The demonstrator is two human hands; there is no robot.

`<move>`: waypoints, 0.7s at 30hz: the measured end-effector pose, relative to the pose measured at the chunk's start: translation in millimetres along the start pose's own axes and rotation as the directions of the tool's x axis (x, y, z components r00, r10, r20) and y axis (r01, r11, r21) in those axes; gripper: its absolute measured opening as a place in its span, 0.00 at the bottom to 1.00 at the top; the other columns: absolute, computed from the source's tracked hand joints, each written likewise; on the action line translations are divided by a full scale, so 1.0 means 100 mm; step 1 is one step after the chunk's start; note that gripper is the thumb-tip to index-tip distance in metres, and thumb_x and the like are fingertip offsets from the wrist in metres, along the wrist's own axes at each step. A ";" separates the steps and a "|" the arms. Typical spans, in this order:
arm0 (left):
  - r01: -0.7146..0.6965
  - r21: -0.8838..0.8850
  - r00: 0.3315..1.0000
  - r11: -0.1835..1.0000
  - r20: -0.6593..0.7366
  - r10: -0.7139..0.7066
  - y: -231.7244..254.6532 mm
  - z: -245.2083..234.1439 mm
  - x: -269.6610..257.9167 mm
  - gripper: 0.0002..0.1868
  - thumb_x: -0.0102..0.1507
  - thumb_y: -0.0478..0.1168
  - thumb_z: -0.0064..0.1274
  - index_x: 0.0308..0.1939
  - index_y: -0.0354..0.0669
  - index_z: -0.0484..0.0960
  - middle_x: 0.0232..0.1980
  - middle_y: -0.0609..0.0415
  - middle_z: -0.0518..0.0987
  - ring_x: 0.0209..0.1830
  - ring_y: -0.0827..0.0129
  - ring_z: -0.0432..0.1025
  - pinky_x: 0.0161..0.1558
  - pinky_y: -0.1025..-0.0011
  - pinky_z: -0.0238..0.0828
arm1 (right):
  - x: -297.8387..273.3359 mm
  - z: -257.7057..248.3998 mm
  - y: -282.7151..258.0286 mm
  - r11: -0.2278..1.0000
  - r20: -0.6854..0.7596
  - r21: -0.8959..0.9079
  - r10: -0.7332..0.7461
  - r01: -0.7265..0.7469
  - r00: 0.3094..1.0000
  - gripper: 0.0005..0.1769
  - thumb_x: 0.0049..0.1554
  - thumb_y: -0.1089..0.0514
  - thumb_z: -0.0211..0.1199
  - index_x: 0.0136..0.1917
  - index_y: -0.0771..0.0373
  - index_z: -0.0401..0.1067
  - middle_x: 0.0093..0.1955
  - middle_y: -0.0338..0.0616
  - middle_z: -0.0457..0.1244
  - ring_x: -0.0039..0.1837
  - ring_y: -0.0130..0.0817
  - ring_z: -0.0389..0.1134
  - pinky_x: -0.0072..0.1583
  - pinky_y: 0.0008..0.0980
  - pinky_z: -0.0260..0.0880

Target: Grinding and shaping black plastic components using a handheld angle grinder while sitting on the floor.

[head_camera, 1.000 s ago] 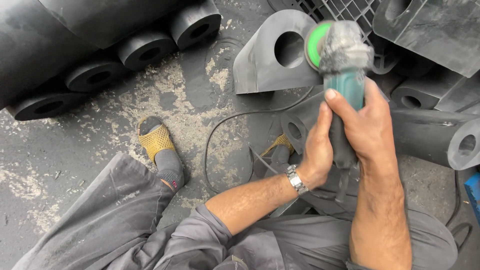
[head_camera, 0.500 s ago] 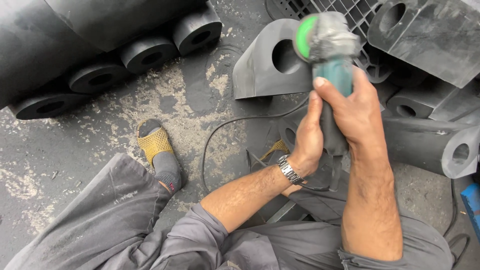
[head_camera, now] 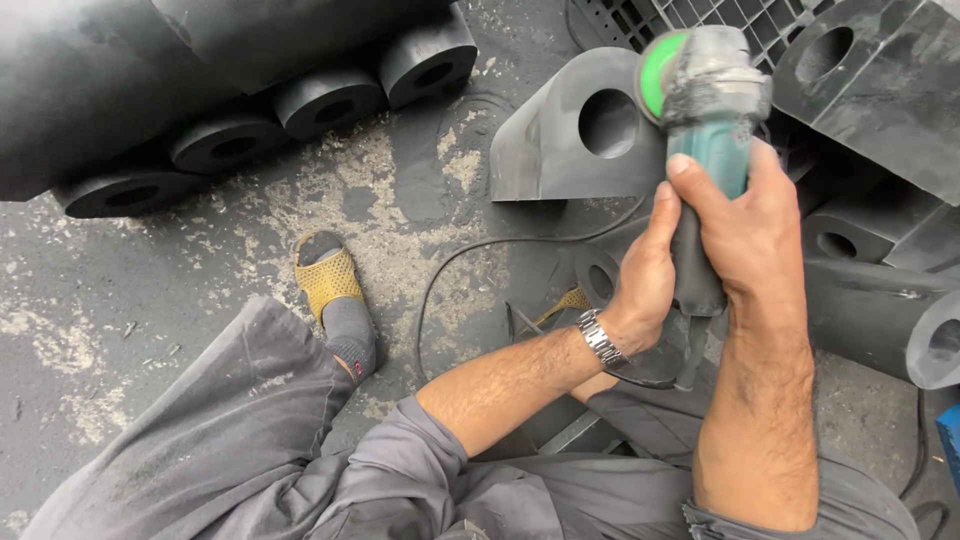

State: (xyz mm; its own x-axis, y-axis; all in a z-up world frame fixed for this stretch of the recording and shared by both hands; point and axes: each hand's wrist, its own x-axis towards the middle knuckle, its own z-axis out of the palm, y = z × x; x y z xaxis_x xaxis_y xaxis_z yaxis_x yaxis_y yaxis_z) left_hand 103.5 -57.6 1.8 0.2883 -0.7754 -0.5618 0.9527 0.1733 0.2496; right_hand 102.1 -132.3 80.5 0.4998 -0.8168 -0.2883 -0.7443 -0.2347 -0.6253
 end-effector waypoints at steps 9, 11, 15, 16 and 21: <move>-0.200 -0.125 0.980 0.972 -0.025 0.198 -0.20 -0.01 -0.05 0.39 0.72 0.64 0.29 0.76 0.38 0.61 0.74 0.54 0.66 0.73 0.73 0.61 0.70 0.75 0.57 | 0.00 0.00 0.02 0.984 0.126 0.047 -0.178 0.174 0.976 0.29 0.55 0.53 0.74 0.64 0.66 0.70 0.52 0.40 0.69 0.52 0.24 0.68 0.53 0.28 0.70; -0.103 0.010 0.995 0.995 -0.012 0.103 -0.18 0.00 -0.01 0.39 0.73 0.63 0.29 0.75 0.35 0.62 0.75 0.51 0.66 0.73 0.72 0.60 0.70 0.75 0.55 | 0.00 -0.02 0.12 0.988 0.084 0.151 -0.042 0.029 0.996 0.23 0.57 0.52 0.72 0.60 0.66 0.73 0.51 0.39 0.69 0.51 0.24 0.68 0.53 0.27 0.70; 0.037 0.061 0.992 0.997 0.120 -0.044 -0.14 0.04 0.04 0.39 0.74 0.63 0.29 0.76 0.35 0.59 0.77 0.53 0.62 0.75 0.73 0.57 0.72 0.76 0.52 | 0.04 -0.07 0.07 0.978 -0.054 0.200 0.078 -0.066 0.996 0.24 0.59 0.49 0.71 0.60 0.67 0.73 0.51 0.39 0.69 0.50 0.25 0.68 0.51 0.28 0.70; -0.025 0.051 0.997 0.998 0.076 0.021 -0.19 0.04 0.02 0.40 0.75 0.63 0.29 0.75 0.31 0.62 0.76 0.49 0.64 0.73 0.69 0.59 0.70 0.74 0.54 | 0.04 -0.07 0.07 0.995 -0.035 0.101 0.009 -0.005 0.999 0.24 0.58 0.50 0.71 0.61 0.67 0.72 0.50 0.39 0.69 0.50 0.25 0.68 0.52 0.28 0.70; -0.209 -0.125 0.978 0.970 -0.008 0.209 -0.14 0.07 -0.02 0.41 0.72 0.66 0.28 0.76 0.37 0.59 0.76 0.53 0.64 0.75 0.72 0.59 0.71 0.76 0.55 | 0.08 -0.03 -0.04 0.977 0.143 0.058 -0.212 0.206 0.967 0.29 0.56 0.51 0.73 0.64 0.68 0.70 0.51 0.40 0.68 0.51 0.25 0.67 0.52 0.28 0.70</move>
State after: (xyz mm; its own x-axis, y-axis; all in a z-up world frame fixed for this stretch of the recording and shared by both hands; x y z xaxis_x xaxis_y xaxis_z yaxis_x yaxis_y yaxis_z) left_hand 88.5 -62.6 4.7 0.4820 -0.7172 -0.5033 0.8760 0.4058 0.2606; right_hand 107.7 -139.1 83.1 0.7047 -0.6641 -0.2498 -0.5983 -0.3671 -0.7122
